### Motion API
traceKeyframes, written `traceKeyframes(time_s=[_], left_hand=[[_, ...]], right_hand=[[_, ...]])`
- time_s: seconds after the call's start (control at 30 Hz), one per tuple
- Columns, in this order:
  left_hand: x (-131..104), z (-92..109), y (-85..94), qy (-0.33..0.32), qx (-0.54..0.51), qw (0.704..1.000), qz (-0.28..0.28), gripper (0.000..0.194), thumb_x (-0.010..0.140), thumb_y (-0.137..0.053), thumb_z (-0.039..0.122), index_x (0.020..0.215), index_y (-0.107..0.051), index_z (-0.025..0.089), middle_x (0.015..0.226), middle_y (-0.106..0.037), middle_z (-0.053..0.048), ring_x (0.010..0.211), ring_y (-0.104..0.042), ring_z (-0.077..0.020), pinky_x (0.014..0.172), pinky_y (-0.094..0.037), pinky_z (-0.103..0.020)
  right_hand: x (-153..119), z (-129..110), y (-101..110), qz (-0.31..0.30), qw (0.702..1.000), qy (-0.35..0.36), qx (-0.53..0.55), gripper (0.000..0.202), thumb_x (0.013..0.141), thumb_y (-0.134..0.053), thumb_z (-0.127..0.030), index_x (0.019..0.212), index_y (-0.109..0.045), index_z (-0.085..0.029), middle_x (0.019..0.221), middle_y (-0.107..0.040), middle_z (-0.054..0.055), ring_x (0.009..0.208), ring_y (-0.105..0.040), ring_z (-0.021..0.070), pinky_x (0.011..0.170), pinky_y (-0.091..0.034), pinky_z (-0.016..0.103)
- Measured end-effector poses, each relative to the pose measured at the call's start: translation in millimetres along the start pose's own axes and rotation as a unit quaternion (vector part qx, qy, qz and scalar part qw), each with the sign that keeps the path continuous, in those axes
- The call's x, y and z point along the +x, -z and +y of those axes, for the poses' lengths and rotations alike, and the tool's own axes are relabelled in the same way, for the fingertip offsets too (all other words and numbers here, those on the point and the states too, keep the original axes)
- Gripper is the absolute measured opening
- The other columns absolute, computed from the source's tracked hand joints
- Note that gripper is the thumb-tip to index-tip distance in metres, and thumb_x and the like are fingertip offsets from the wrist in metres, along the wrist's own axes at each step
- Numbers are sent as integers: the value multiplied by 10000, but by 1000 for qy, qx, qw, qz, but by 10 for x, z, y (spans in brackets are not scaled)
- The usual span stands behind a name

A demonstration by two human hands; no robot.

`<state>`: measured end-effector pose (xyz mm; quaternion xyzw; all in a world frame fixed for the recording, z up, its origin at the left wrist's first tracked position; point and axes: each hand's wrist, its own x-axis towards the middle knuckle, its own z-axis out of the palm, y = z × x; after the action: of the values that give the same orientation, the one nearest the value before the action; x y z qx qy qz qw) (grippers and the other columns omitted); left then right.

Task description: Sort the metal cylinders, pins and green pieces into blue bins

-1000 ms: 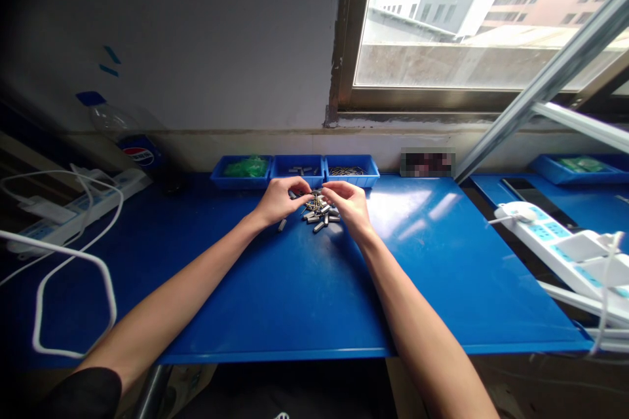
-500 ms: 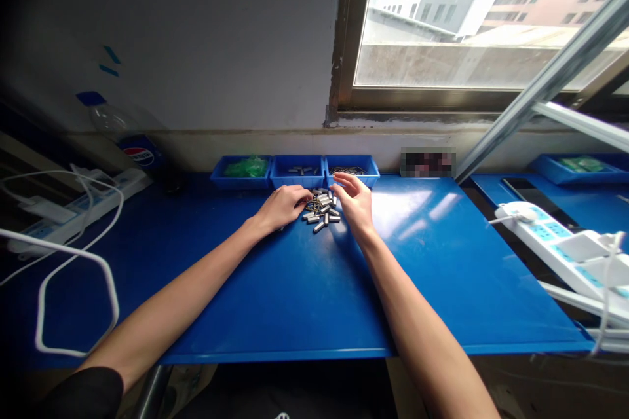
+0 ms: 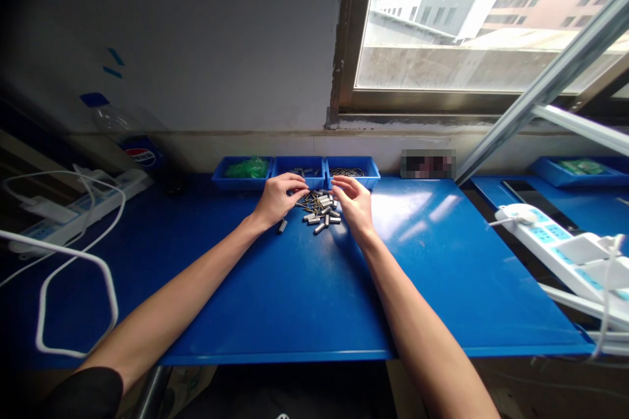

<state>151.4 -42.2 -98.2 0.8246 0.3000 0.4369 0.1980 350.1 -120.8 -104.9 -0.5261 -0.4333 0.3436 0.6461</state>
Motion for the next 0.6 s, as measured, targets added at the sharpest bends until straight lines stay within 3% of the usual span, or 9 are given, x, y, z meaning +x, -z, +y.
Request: traceKeyframes(time_s=[0.13,0.27,0.6], left_hand=[[33,73,-26,76,-143,986,30,186,834,-856,342,852,-824,160,950,-802,-94,849,-773,-218,790,-658,-346],[74,109,-30,158,-255,953,39,374,713,-936,456,840,-804,131,955,-811,-117,887,-784,-240,892,-655,-393],[51,129,-27,185,-317,930,-35,439,622,-980,473,772,-786,109,987,-797,-138,882,-772,-238,906,-639,-423]], right_hand=[[-33,-47,-16,-48,999,-11,-19,421,781,-852,-523,1078,-766,-238,988,-820,73,867,-767,245,857,-613,421],[-77,-108,-51,-107,994,-29,-19,418,792,-854,-561,1053,-783,-243,894,-811,52,850,-751,237,825,-600,397],[-55,-51,-19,-119,987,-81,66,369,717,-939,-496,961,-826,-243,835,-789,23,746,-693,182,788,-571,351]])
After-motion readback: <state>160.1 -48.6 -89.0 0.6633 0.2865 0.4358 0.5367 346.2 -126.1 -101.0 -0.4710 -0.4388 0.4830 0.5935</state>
